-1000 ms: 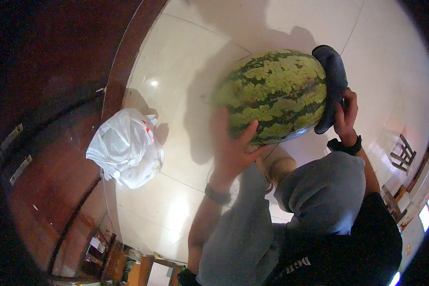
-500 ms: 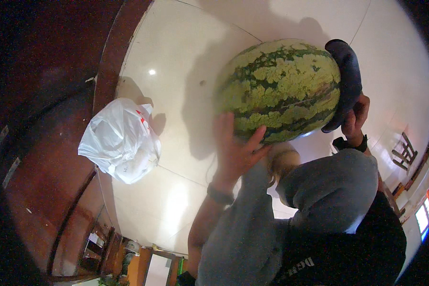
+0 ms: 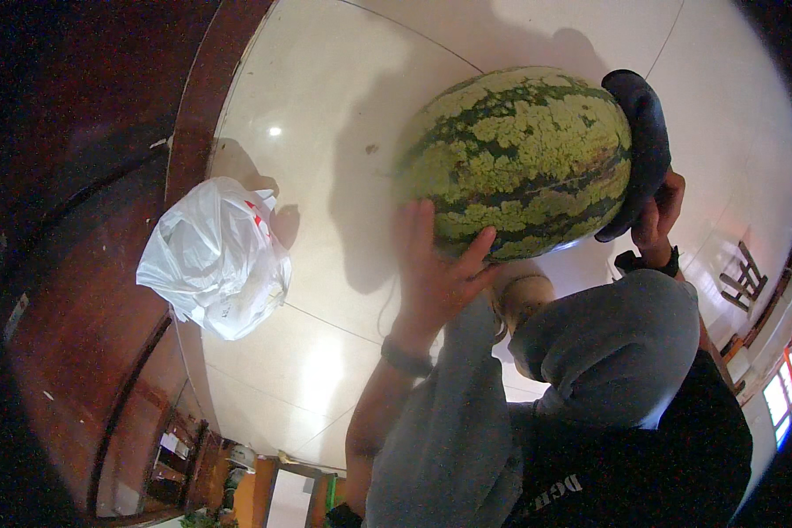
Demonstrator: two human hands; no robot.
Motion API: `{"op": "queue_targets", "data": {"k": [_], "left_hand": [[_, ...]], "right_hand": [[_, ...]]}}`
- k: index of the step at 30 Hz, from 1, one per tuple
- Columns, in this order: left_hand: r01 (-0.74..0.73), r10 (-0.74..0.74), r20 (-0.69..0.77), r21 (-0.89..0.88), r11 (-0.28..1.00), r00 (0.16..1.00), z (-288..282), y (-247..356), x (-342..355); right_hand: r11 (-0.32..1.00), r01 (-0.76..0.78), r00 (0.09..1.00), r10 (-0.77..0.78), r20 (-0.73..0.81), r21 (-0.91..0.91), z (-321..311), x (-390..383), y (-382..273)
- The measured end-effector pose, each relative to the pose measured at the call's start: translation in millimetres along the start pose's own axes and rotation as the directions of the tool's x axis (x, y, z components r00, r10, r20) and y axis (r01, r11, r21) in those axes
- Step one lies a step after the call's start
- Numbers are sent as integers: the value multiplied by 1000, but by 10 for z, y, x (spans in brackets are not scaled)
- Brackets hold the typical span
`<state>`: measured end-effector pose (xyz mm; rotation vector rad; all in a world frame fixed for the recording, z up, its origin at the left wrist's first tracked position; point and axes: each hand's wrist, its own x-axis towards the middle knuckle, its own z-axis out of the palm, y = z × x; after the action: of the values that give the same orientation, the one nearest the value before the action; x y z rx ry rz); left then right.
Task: The person unbags a watermelon, then uses a cloth to wipe the watermelon, several apples, a jar, and a small box one at a time.
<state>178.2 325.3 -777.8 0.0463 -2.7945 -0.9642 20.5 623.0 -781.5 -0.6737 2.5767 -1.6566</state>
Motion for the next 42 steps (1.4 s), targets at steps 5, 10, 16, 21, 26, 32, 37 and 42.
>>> {"op": "queue_targets", "data": {"k": [5, 10, 16, 21, 26, 32, 37, 42], "left_hand": [[-3, 3, -13, -4, 1000, 1000, 25, 3, -3], [55, -54, 36, -9, 998, 998, -65, 42, 49], [-15, 16, -16, 11, 1000, 1000, -443, 268, 156], [0, -2, 45, 39, 999, 999, -416, 297, 422], [-41, 39, 79, 17, 999, 996, -420, 287, 609], [-49, 40, 157, 50, 998, 987, -405, 290, 636], [-71, 59, 207, 48, 996, 977, -334, 177, 599], [-66, 63, 249, 5, 998, 967, -380, 124, 641]], "right_hand": [[1000, 7, 1000, -7, -24, -8, 4, -12, -2], [1000, -25, 999, 25, -41, 0, 47, -44, 16], [997, 14, 1000, -14, 4, -71, -1, -57, 71], [998, 56, 997, -56, 57, 7, 61, 6, 4], [998, 34, 998, -31, 60, -53, 70, -47, 37], [999, 37, 997, -36, 62, -7, 122, -63, 55], [1000, 13, 998, -12, 58, -8, 159, -14, 15], [999, -19, 999, 17, 47, 27, 220, -5, 29]]}}
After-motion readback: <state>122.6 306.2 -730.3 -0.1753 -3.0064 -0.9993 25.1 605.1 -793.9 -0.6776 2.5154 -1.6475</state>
